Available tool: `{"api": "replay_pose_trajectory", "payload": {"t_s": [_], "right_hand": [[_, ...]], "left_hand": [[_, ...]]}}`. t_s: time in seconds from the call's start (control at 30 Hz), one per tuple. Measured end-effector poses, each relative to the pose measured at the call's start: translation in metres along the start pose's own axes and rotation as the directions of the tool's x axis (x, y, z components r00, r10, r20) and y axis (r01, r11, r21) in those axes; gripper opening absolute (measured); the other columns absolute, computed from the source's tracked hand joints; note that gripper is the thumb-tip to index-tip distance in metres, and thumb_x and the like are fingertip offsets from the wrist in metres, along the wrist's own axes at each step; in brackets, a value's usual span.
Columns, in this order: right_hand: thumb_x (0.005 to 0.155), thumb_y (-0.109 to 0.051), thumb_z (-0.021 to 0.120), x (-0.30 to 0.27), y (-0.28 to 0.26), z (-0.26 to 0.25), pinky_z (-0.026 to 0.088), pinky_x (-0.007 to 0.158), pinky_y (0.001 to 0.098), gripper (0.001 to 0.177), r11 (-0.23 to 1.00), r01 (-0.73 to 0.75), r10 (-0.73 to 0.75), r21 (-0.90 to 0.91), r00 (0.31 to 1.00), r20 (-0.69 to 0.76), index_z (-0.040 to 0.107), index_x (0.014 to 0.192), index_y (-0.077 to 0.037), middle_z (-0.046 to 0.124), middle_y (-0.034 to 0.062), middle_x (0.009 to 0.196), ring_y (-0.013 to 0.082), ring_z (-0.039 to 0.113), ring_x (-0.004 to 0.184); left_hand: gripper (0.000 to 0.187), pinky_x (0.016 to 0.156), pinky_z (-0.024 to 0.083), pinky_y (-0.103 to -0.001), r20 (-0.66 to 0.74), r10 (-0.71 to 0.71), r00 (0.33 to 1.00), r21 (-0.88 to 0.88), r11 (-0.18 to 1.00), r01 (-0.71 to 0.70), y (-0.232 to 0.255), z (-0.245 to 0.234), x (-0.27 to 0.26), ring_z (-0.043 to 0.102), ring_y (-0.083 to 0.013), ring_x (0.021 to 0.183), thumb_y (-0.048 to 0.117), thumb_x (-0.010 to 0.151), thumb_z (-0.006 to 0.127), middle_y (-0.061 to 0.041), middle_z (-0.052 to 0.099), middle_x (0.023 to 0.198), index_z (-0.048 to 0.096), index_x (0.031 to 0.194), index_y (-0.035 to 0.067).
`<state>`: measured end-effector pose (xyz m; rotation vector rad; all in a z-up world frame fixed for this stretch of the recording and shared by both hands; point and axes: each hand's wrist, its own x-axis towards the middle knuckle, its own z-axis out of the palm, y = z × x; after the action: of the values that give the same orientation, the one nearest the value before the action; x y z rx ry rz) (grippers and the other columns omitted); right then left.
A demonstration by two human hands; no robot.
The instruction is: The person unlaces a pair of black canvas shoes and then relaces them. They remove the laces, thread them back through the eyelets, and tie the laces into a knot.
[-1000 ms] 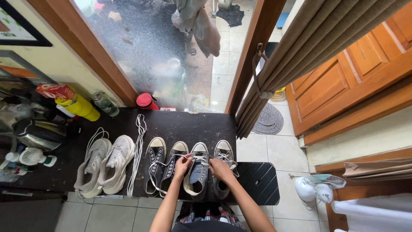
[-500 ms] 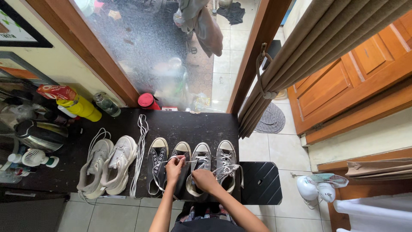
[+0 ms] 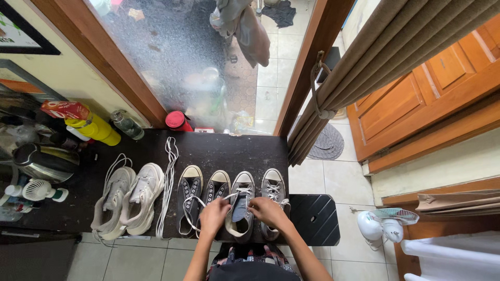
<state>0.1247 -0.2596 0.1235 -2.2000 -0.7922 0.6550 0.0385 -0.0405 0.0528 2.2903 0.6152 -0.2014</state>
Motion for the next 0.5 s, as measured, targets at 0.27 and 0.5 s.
{"api": "replay_pose_trajectory", "payload": {"t_s": [0.27,0.5], "right_hand": [[0.092,-0.019,0.066,-0.012,0.010,-0.017,0.056,0.077,0.0366,0.022,0.989,-0.117,0.103,0.095,0.984,0.146,0.075,0.106,-0.004,0.076,0.0131,0.091,0.0242,0.072,0.081],[0.092,-0.025,0.070,-0.030,0.056,-0.064,0.057,0.080,0.0325,0.024,0.965,-0.195,0.171,0.173,0.975,0.145,0.078,0.100,-0.004,0.080,0.0083,0.090,0.0163,0.073,0.083]], "left_hand": [[0.021,0.073,0.054,-0.032,0.249,0.317,0.915,-0.273,0.929,-0.248,0.028,0.023,-0.011,0.068,-0.0179,0.078,0.021,0.089,0.076,-0.009,0.073,0.092,0.077,0.103,0.005],[0.018,0.073,0.055,-0.027,0.294,0.209,0.933,-0.316,0.942,-0.111,-0.013,0.008,-0.002,0.072,-0.0115,0.077,0.021,0.091,0.071,-0.003,0.080,0.087,0.080,0.098,0.007]]}}
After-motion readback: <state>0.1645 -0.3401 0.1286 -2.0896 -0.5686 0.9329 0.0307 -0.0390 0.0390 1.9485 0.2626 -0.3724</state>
